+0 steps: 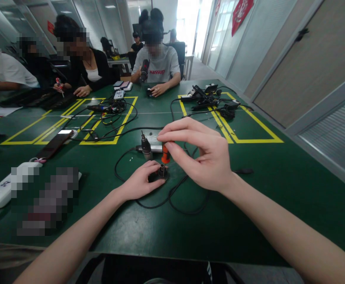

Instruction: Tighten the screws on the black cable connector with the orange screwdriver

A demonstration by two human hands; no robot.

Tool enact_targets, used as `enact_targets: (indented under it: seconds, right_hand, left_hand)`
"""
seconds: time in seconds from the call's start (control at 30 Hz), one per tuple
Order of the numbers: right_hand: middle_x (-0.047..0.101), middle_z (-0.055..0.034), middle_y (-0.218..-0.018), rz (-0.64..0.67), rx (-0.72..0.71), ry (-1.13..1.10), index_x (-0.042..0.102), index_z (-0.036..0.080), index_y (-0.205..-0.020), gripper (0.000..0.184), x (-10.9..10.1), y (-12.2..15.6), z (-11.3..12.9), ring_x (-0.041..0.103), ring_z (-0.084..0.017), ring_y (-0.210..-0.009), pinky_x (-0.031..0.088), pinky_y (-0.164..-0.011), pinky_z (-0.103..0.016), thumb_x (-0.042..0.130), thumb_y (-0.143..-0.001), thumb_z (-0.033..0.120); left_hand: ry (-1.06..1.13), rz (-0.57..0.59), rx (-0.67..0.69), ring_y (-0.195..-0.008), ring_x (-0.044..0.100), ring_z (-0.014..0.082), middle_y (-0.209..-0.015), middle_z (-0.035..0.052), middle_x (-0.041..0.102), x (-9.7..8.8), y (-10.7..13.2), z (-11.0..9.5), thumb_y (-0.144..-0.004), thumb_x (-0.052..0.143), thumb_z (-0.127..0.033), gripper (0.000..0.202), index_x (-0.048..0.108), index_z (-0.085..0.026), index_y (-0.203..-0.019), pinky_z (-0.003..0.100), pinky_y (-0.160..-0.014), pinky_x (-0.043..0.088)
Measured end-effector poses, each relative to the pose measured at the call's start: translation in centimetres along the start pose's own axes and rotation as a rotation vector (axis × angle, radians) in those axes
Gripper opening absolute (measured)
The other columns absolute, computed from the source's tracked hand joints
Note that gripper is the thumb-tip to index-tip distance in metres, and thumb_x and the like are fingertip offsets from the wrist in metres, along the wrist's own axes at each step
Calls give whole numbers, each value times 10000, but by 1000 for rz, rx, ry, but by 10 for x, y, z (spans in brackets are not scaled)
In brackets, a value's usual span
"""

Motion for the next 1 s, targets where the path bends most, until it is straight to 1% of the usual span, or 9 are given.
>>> enact_targets:
  seconds: [0.13, 0.27, 0.47, 0.67, 0.77, 0.83, 0.9, 1.0]
  right_hand:
    - [826, -57, -1024, 10, -21, -9, 842, 308, -1024, 284, 0, 0, 1, 766, -246, -929, 636, -831, -434, 682, -921, 97]
    - [835, -43, -988, -1, -27, -5, 837, 321, -1002, 250, 0, 0, 1, 767, -261, -921, 635, -840, -464, 737, -893, 120]
    - [846, -24, -940, -11, -21, -14, 838, 332, -949, 247, 1, -3, 3, 783, -276, -894, 642, -829, -490, 752, -872, 114]
    - [851, -35, -1022, 27, -28, -43, 841, 324, -1046, 349, 4, -1, 3, 791, -274, -971, 632, -893, -483, 706, -878, 50]
    - [856, -37, -1041, 33, -36, -40, 841, 327, -1060, 370, 4, 0, 3, 795, -274, -987, 631, -894, -481, 689, -879, 43]
    - [857, -30, -1050, 35, -42, -38, 842, 336, -1056, 369, 4, -1, 4, 798, -274, -992, 635, -893, -480, 687, -879, 51]
    - [858, -26, -1052, 38, -49, -36, 842, 338, -1051, 365, 4, -1, 4, 800, -273, -990, 638, -887, -477, 686, -880, 55]
    - [858, -33, -1049, 43, -51, -29, 842, 331, -1046, 352, 5, -2, 4, 799, -268, -982, 639, -878, -470, 694, -885, 55]
  left_hand:
    - [-1, 1, -4, -1032, 632, 237, -1098, 88, 679, 0, 0, 0, -932, 711, -289, 176, 717, -164, -1055, 389, -953, 540]
    - [3, -14, 1, -1052, 619, 238, -1113, 89, 678, -1, 0, -1, -931, 707, -287, 193, 720, -171, -1085, 407, -978, 540]
    - [10, -33, -18, -1104, 598, 260, -1149, 85, 664, -2, 1, 0, -798, 839, -274, 374, 715, -179, -1137, 445, -1036, 526]
    - [-37, -20, -42, -1098, 601, 275, -1120, 92, 657, -2, 0, 2, -838, 808, -295, 301, 733, -163, -1097, 458, -1042, 511]
    - [-62, -8, -54, -1084, 602, 276, -1099, 85, 657, -1, -1, 3, -834, 801, -309, 255, 742, -172, -1040, 459, -1031, 514]
    - [-66, 1, -60, -1072, 604, 277, -1083, 85, 657, -1, -1, 3, -823, 790, -292, 232, 746, -167, -1013, 456, -1022, 518]
    - [-59, -2, -59, -1072, 608, 277, -1079, 86, 661, -2, -1, 3, -804, 771, -250, 247, 750, -160, -1033, 450, -1029, 519]
    - [-29, -15, -39, -1087, 617, 275, -1111, 92, 679, -3, -1, 4, -782, 741, -199, 339, 747, -151, -1117, 440, -1051, 514]
Point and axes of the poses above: each hand's wrist, its own y-axis away from the middle knuckle, its own x-axis out of the palm, z = x × y, the point moved 9 cm from there along -y, towards the middle knuckle
